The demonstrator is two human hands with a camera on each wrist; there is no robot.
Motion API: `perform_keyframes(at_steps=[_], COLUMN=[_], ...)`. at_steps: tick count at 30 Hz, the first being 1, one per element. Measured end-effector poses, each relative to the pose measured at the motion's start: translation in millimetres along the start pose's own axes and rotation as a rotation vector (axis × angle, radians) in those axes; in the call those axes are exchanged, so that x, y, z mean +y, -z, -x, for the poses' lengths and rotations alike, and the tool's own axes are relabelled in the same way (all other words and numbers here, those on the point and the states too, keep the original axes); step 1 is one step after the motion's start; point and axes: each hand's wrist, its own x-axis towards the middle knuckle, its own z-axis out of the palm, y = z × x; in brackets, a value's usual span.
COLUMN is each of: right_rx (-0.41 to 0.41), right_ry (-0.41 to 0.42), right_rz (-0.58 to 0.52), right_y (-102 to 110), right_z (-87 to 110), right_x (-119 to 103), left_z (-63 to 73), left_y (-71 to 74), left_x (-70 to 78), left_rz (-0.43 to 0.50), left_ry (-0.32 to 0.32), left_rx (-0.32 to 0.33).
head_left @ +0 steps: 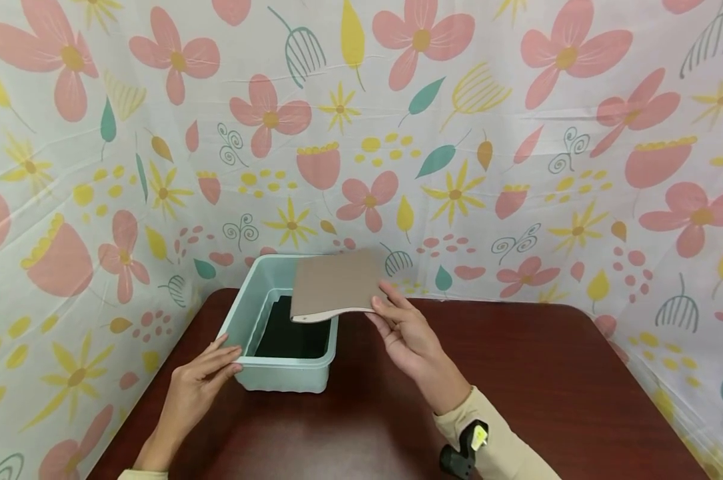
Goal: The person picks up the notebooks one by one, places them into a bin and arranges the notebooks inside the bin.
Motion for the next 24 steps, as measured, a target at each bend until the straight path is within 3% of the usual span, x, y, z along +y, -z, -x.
perform_keyframes(at_steps=[8,24], right_rx=[0.035,0.061], right_ry=[0.015,-0.030], right_rz=[0.010,0.033], right_y=[-17,-31], right_z=[-21.7,-47.6], right_x=[23,62], left_z=[-1.5,-0.2], left_y=[0.5,0.5], left_x=[3.3,1.7], left_rz=[-0.005,-0.014], left_ry=[0.005,0.016], left_rx=[-0.003,-0.016])
